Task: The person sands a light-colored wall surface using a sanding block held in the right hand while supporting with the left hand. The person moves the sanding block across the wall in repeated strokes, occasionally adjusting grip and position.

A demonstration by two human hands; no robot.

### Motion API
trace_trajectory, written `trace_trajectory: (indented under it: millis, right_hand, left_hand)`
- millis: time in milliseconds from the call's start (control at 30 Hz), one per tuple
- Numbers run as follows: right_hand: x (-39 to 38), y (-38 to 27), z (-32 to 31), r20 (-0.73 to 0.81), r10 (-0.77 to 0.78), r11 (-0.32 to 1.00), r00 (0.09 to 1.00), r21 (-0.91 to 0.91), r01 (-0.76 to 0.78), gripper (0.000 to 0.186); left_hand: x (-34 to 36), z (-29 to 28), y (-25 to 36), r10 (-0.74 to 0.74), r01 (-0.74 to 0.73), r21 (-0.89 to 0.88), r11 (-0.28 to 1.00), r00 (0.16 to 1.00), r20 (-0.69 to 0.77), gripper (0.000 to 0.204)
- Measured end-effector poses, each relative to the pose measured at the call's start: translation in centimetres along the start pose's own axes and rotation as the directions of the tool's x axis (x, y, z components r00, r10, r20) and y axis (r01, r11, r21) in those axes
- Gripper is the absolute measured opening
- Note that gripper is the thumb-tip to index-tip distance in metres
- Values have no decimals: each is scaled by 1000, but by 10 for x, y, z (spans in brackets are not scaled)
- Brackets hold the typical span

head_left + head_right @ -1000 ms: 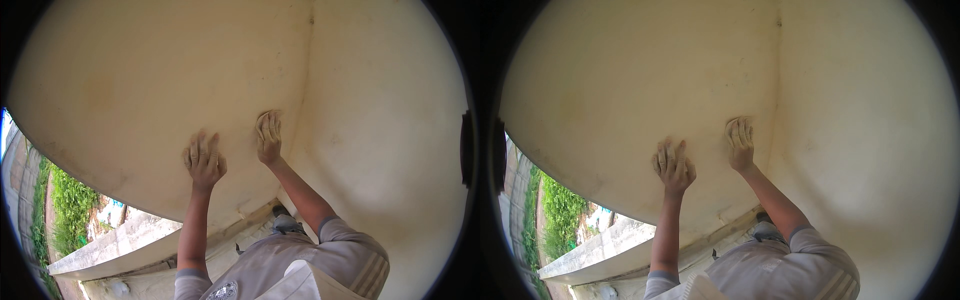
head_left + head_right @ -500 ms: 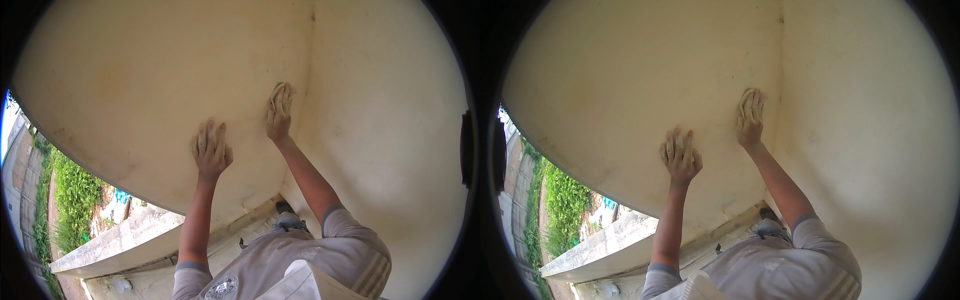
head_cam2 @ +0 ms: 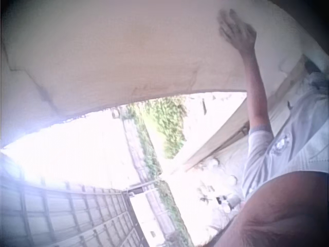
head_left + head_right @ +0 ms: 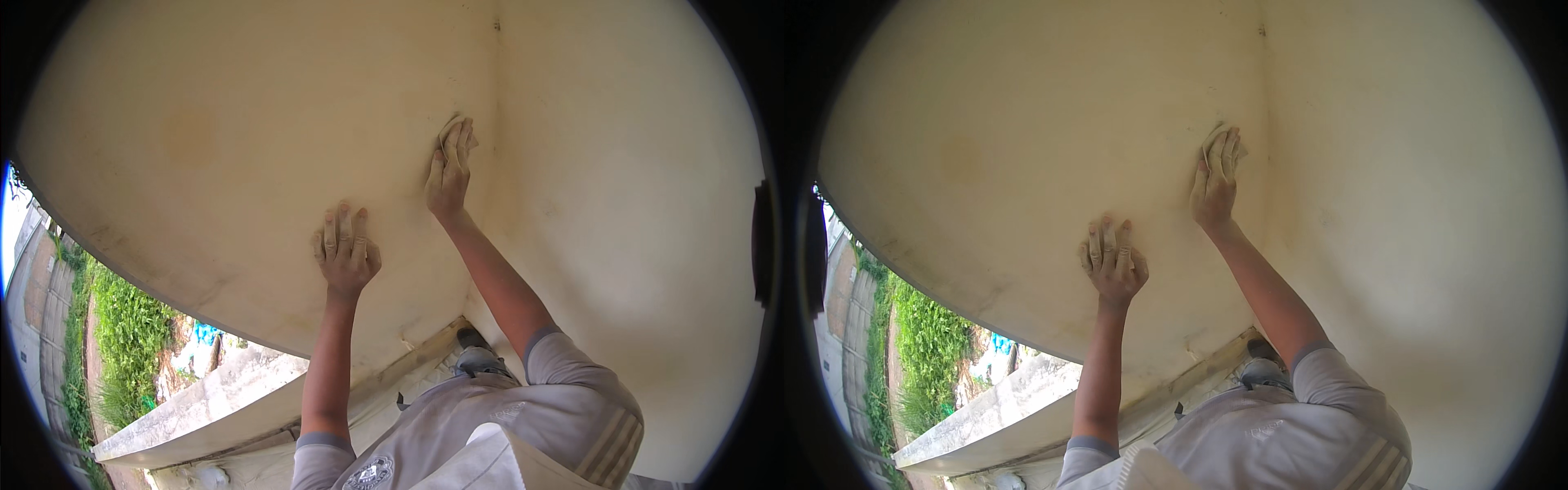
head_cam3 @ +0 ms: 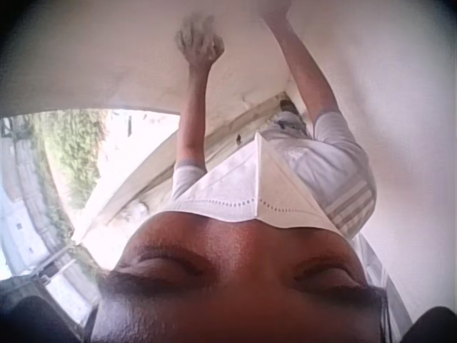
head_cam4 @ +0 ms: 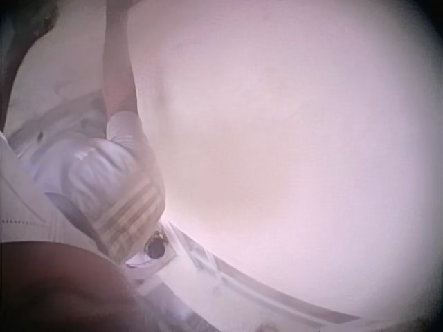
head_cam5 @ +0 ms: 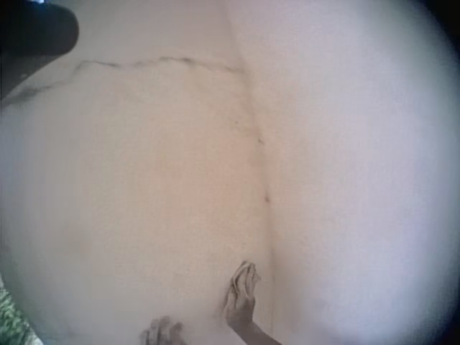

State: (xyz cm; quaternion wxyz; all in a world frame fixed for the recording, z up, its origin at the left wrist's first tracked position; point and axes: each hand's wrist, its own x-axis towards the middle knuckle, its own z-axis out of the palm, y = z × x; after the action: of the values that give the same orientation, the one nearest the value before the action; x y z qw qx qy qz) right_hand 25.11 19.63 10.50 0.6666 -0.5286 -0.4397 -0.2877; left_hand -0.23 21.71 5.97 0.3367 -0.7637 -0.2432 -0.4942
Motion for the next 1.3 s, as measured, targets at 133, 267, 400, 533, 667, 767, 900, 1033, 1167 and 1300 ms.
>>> trace_trajectory:
  millis: [133, 267, 400, 533, 667, 767, 900, 1033, 1167, 1300]
  right_hand:
    - [66, -23, 2, 74, -175, 984, 982, -11, 176, 60]
    - [-45, 50, -24, 81, -4, 996, 997, -89, 11, 60]
    - [-29, 75, -30, -51, 177, 975, 983, -128, -182, 57]
    - [129, -2, -4, -107, 89, 992, 990, 104, -77, 51]
    - [140, 17, 1, -159, 0, 997, 987, -81, -13, 50]
    - [12, 54, -17, -159, 60, 977, 985, -195, -91, 51]
    - [41, 39, -18, -163, 146, 988, 976, -24, -152, 52]
    - [143, -13, -13, -66, 9, 1000, 998, 14, -8, 51]
    - [68, 32, -19, -121, 128, 988, 984, -76, -138, 52]
    - [-56, 71, -30, -127, 260, 935, 957, -214, -283, 52]
  left_hand:
    - [-2, -1, -6, 12, -12, 13, 1000, 1000, 3, 51]
    - [0, 3, -1, 7, -7, 2, 1000, 1000, -13, 51]
    - [2, 6, 0, -7, 7, 2, 1000, 999, -41, 50]
    - [-2, 0, -3, -29, 30, 36, 999, 1000, -11, 53]
    - [-2, 3, -3, -17, 17, 19, 1000, 1000, -20, 49]
    - [3, 7, 3, -18, 18, -2, 1000, 999, -37, 49]
    - [2, 8, 2, -16, 16, 6, 1000, 999, -37, 49]
    - [-6, 3, -1, -36, 36, 4, 999, 999, -6, 51]
    - [2, 6, 0, -35, 35, 15, 999, 999, -29, 51]
    - [9, 7, 8, -48, 47, -14, 999, 998, -41, 51]
